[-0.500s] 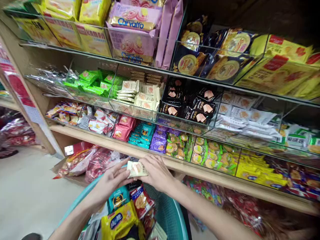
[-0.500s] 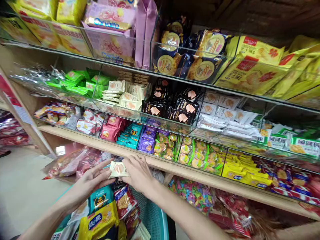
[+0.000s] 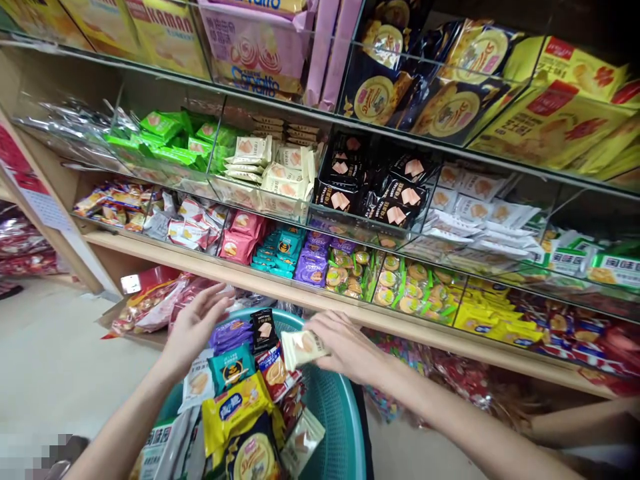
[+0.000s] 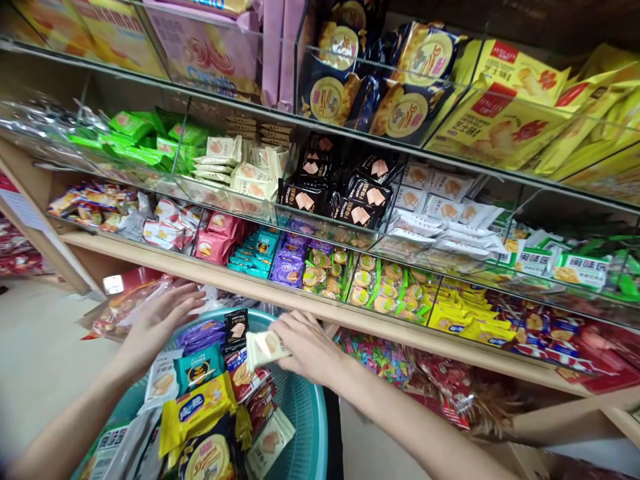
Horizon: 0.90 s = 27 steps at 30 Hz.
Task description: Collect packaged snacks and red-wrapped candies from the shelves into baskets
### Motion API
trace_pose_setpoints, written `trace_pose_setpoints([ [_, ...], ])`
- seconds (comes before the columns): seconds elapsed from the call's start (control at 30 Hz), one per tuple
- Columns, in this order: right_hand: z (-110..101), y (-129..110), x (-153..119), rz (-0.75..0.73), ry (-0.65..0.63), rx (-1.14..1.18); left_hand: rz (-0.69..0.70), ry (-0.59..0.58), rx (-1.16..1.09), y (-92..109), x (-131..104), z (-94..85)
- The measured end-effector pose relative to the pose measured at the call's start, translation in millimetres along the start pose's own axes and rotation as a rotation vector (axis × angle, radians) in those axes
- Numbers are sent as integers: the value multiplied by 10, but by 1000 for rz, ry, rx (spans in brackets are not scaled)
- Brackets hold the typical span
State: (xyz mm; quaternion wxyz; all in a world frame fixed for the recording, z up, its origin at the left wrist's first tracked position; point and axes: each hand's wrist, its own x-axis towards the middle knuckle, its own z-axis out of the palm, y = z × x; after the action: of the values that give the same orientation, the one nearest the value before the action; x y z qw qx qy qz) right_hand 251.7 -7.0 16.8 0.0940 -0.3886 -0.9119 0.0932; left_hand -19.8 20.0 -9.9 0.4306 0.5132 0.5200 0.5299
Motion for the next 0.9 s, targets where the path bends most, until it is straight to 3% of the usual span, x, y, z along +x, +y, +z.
trace_pose_setpoints([
  [0.17,237,40,-475,-57,-218,-31,95,129,251,-219,148,-173],
  [0.37,784,-10,-554,-241,-284,-236,92,135,378,-353,193,-242],
  [0.7,1306,-123,-587,-302,-28,-415,43,102,398,-385,190,-290],
  [0.9,1789,5,-500,-370,150,-472,12,79,321,-514,252,-328],
])
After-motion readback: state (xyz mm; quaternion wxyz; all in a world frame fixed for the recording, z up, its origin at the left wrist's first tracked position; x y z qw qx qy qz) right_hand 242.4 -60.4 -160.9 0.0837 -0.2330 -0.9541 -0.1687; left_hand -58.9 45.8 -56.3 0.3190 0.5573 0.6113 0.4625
